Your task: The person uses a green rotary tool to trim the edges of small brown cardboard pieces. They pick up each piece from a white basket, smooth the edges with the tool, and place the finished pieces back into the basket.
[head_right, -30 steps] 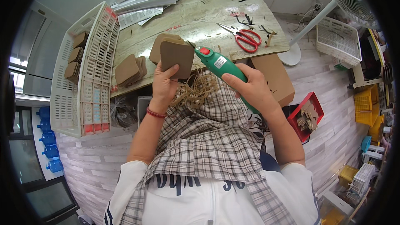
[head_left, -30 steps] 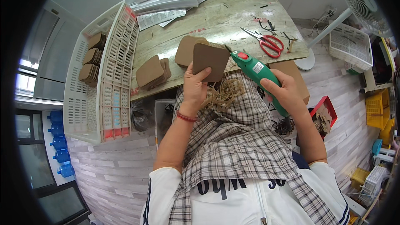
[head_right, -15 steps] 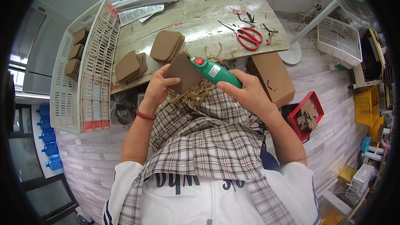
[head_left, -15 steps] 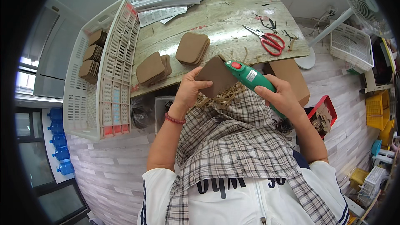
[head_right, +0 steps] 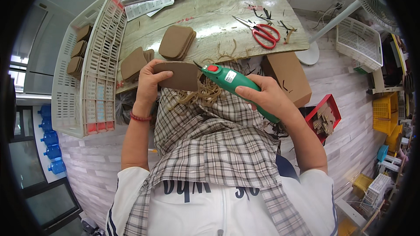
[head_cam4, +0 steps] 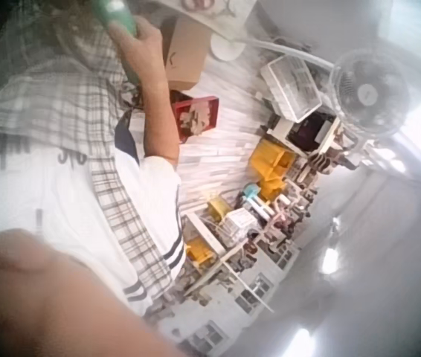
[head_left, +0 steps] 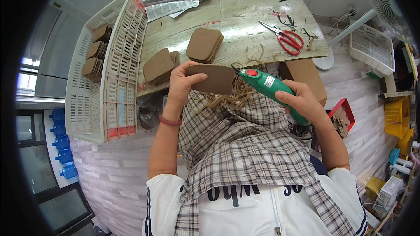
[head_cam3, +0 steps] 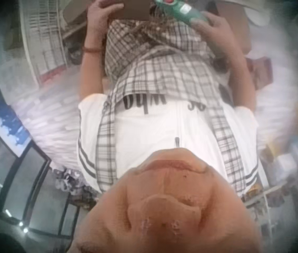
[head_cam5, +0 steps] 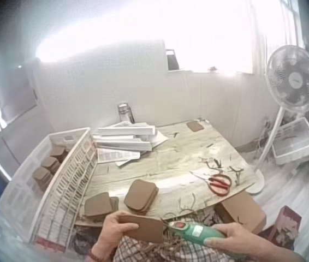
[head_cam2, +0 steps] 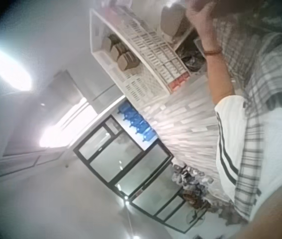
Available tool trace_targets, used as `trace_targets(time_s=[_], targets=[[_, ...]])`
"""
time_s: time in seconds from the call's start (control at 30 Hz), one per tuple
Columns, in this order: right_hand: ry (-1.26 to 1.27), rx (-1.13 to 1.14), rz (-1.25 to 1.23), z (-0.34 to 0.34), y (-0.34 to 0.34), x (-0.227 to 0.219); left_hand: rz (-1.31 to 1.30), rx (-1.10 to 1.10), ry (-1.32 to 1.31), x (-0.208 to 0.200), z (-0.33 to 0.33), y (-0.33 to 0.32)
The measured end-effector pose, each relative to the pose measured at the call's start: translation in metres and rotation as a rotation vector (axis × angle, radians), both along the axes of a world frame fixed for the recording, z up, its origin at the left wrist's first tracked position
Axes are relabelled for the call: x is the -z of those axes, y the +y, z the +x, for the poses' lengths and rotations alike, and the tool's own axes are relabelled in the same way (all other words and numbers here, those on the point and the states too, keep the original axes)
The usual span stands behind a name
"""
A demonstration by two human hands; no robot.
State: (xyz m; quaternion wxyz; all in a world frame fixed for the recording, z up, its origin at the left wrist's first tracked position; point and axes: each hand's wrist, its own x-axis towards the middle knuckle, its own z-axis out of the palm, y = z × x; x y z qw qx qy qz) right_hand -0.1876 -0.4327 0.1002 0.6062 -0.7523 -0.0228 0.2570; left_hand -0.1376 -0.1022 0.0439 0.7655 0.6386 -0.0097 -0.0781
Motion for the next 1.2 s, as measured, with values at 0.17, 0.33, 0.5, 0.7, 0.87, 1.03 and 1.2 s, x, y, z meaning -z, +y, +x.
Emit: trace_targets(time_s=[0.17, 0.33, 0.5, 0.7, 0.87, 1.03, 1.2], targets=[[0.030, -0.019, 0.003, 0.000, 0.001, 0.003, -0.091, 0.041, 0.030, 0.003, 0.003, 0.008], [0.023, -0.043, -0.007, 0.000, 0.001, 0.006, -0.059, 0.101, 0.071, 0.002, 0.003, 0.004], [0.000, -0.062, -0.043, -0.001, 0.004, 0.004, 0.005, 0.176, 0.140, -0.002, 0.002, -0.007], [-0.009, -0.072, -0.039, -0.001, 0.007, 0.004, 0.031, 0.296, 0.176, -0.002, 0.002, -0.014], [-0.003, -0.101, -0.035, 0.001, 0.012, 0.001, 0.096, 0.403, 0.200, -0.005, 0.001, -0.019], [-0.006, -0.117, 0.047, 0.008, 0.026, 0.006, 0.147, 0.415, 0.224, -0.011, -0.004, -0.028], [-0.024, 0.013, 0.071, 0.007, 0.029, 0.012, 0.053, -0.136, -0.032, -0.015, 0.013, 0.039]])
